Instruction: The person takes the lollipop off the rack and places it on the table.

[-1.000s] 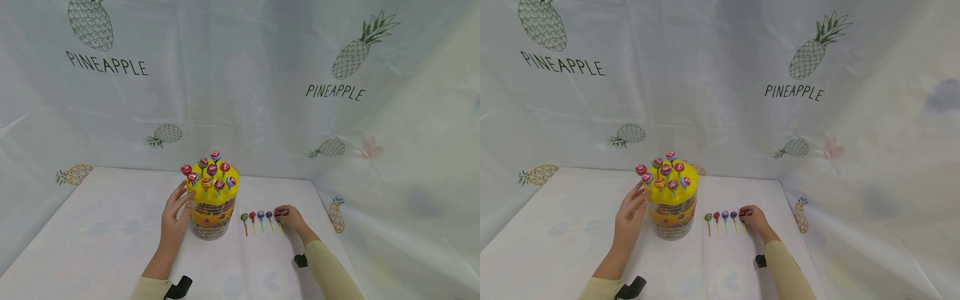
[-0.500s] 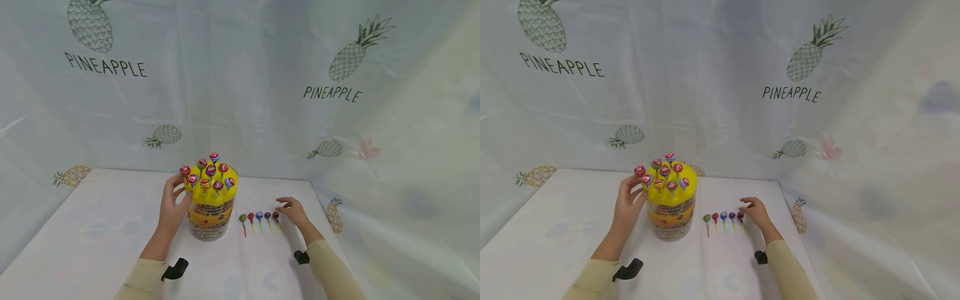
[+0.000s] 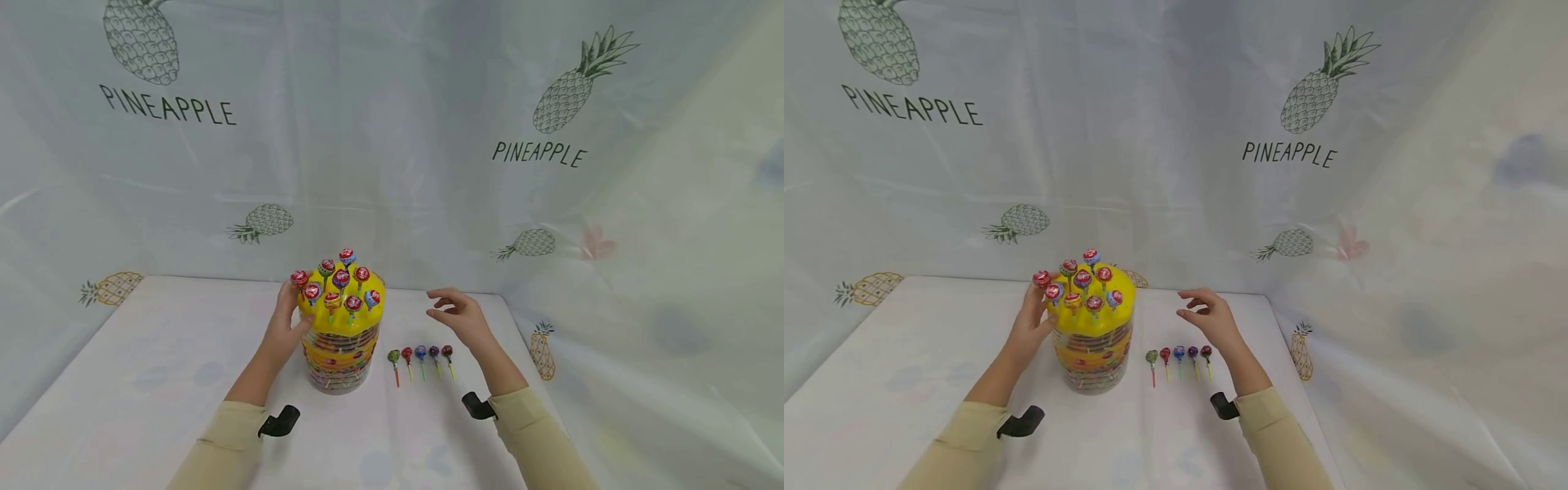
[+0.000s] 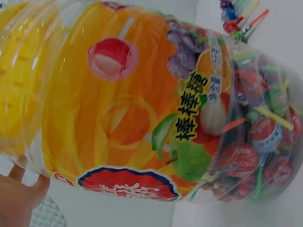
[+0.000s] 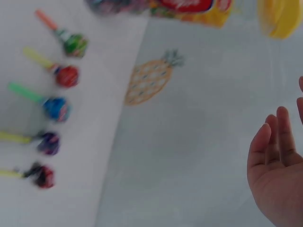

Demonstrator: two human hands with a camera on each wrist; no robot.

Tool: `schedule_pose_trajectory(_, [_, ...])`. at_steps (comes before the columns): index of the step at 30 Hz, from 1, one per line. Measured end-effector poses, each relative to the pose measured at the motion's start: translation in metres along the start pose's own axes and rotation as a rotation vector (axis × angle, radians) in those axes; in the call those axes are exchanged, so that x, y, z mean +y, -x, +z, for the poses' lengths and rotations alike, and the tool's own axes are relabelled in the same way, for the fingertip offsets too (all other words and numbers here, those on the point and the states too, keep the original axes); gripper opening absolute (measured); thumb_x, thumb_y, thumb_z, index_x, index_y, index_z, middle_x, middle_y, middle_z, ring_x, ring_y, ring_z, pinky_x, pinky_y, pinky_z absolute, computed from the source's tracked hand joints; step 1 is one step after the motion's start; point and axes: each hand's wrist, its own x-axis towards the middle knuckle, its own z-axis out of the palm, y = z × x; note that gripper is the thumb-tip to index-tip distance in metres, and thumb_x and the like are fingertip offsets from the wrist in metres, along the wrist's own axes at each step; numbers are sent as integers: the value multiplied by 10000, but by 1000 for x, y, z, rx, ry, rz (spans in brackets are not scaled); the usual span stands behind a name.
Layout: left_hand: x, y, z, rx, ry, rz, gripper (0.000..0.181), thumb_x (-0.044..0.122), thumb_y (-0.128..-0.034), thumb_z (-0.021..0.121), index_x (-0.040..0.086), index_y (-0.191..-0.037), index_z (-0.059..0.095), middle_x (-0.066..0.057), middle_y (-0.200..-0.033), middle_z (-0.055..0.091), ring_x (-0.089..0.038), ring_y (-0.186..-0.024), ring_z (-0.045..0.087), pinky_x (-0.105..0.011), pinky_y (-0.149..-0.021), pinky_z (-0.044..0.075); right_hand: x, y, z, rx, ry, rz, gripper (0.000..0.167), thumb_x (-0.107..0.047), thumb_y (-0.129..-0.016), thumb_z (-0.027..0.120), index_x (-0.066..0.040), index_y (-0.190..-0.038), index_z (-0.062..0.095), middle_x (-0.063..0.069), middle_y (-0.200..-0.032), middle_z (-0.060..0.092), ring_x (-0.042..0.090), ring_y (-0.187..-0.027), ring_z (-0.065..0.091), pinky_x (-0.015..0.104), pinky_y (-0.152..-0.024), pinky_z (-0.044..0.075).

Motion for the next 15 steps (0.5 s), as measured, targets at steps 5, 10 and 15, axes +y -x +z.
schedule_pose_trajectory(5, [-2, -8, -2, -82, -40, 7, 763, 114, -878, 613, 179, -1525, 213, -113, -1548, 207, -349, -1435, 201, -655, -1105, 149, -51, 6, 19, -31, -83, -110, 314, 35, -881, 675, 71, -1190, 633, 241, -1195, 565, 427, -1051, 525, 262, -824, 517])
schedule_pose_trajectory(10, [-1, -14, -5, -113, -55, 3, 756, 83, -875, 639, 169, -1513, 242, -147, -1511, 270, -400, -1401, 257, -651, -1093, 200, -64, 2, 34, -47, -142, -217, 300, 72, -871, 670, 79, -1169, 638, 205, -1178, 574, 401, -1029, 533, 281, -863, 514])
schedule_pose_trajectory(15, [3, -21, -7, -153, -24, -98, 692, 92, -903, 657, 146, -1497, 307, -141, -1546, 231, -423, -1398, 249, -639, -1090, 231, -66, -4, 47, -85, -211, -260, 305, 26, -866, 701, 43, -1167, 655, 149, -1174, 595, 345, -1033, 554, 291, -869, 519])
